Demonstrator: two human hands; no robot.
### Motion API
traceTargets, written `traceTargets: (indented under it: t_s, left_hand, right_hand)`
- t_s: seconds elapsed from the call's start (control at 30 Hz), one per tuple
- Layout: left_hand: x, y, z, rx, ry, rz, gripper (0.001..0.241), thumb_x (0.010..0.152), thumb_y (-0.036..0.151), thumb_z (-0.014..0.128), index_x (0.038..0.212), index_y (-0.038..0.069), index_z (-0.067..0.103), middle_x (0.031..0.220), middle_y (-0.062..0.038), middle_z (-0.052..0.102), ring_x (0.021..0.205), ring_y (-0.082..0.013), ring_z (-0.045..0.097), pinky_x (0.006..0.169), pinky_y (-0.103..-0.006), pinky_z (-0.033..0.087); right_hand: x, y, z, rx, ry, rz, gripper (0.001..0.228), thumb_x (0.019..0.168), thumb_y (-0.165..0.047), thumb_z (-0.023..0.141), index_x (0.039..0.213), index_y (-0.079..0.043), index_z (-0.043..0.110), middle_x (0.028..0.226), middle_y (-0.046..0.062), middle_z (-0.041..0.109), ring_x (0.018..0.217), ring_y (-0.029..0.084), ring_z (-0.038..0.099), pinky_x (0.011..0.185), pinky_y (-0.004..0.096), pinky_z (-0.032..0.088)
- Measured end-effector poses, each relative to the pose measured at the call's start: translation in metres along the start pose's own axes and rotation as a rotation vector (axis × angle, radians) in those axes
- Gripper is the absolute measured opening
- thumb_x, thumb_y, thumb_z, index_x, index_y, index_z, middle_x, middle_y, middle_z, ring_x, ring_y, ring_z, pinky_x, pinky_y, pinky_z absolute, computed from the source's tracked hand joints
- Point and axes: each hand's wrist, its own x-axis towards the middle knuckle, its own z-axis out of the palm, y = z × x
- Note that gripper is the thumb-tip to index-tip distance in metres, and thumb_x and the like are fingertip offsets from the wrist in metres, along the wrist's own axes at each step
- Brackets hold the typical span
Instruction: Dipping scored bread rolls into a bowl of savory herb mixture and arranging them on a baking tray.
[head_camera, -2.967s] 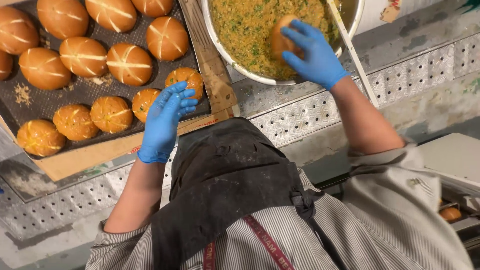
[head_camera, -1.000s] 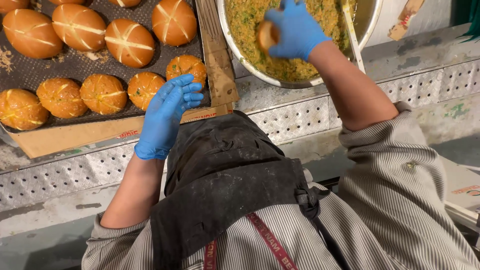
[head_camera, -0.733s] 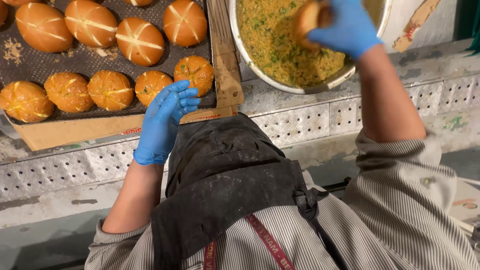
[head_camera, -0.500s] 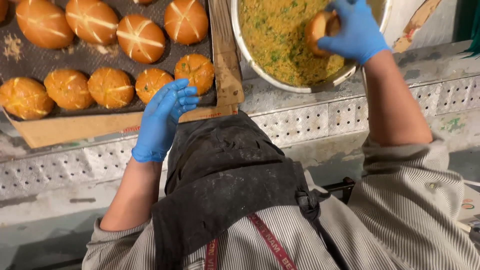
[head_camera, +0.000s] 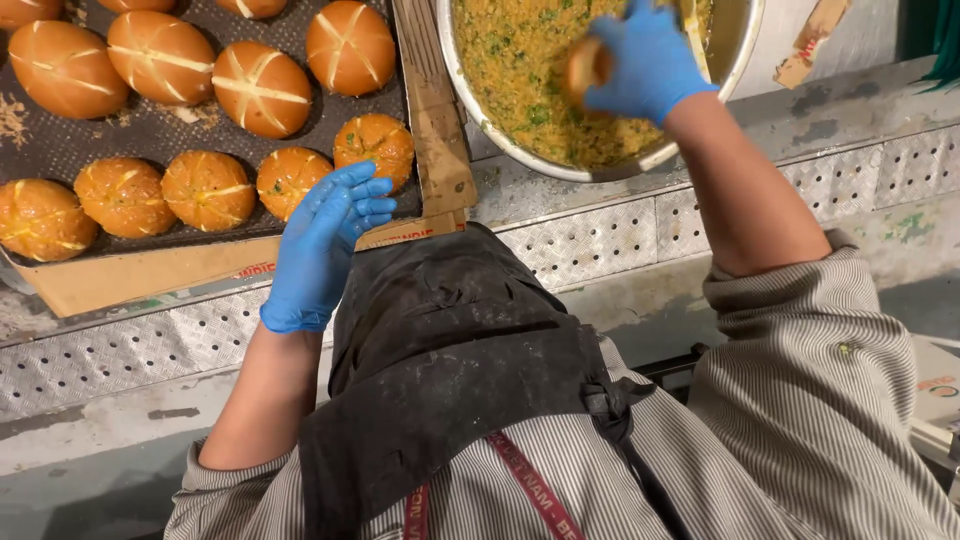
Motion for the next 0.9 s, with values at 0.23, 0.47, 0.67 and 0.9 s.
traceTargets:
  t_s: [0.23, 0.47, 0.67, 0.9]
  left_hand:
    - [-0.003, -0.006, -0.010, -0.025, 0.035, -0.004, 0.043, 0.105, 0.025, 0.056, 0.137, -0.003, 0.055, 0.124, -0.014, 0.068, 0.109, -0.0216, 0.067, 0.099, -0.0371, 0.054]
    - [-0.002, 0.003, -0.005, -0.046, 0.046, -0.001, 0.042, 0.107, 0.025, 0.055, 0.138, -0.003, 0.056, 0.122, -0.014, 0.068, 0.108, -0.0212, 0.067, 0.101, -0.0365, 0.054]
    - [0.003, -0.002, -0.004, -0.033, 0.004, 0.011, 0.042, 0.106, 0.024, 0.055, 0.138, -0.003, 0.056, 0.124, -0.014, 0.068, 0.110, -0.0213, 0.067, 0.101, -0.0369, 0.053]
    - [0.022, -0.008, 0.019, 0.062, -0.118, -0.057, 0.044, 0.107, 0.027, 0.051, 0.140, -0.002, 0.054, 0.125, -0.013, 0.066, 0.110, -0.0203, 0.065, 0.100, -0.0362, 0.052]
  right_hand:
    - [0.014, -0.028, -0.006, 0.020, 0.139, -0.031, 0.059, 0.075, -0.037, 0.087, 0.123, -0.007, 0.067, 0.117, 0.028, 0.062, 0.108, 0.048, 0.058, 0.087, 0.057, 0.053]
    - [-0.025, 0.009, -0.036, 0.901, 0.185, 0.055, 0.050, 0.095, -0.022, 0.078, 0.137, -0.003, 0.060, 0.125, 0.013, 0.064, 0.111, 0.029, 0.064, 0.096, 0.040, 0.054]
    - [-0.067, -0.008, -0.051, 1.984, 0.108, 0.116, 0.069, 0.094, -0.012, 0.062, 0.160, -0.006, 0.042, 0.150, 0.012, 0.051, 0.137, 0.028, 0.050, 0.121, 0.044, 0.041]
    - [-0.111, -0.036, -0.042, 2.241, 0.370, -0.030, 0.074, 0.088, -0.018, 0.058, 0.159, -0.010, 0.038, 0.159, 0.010, 0.045, 0.149, 0.028, 0.042, 0.132, 0.046, 0.033]
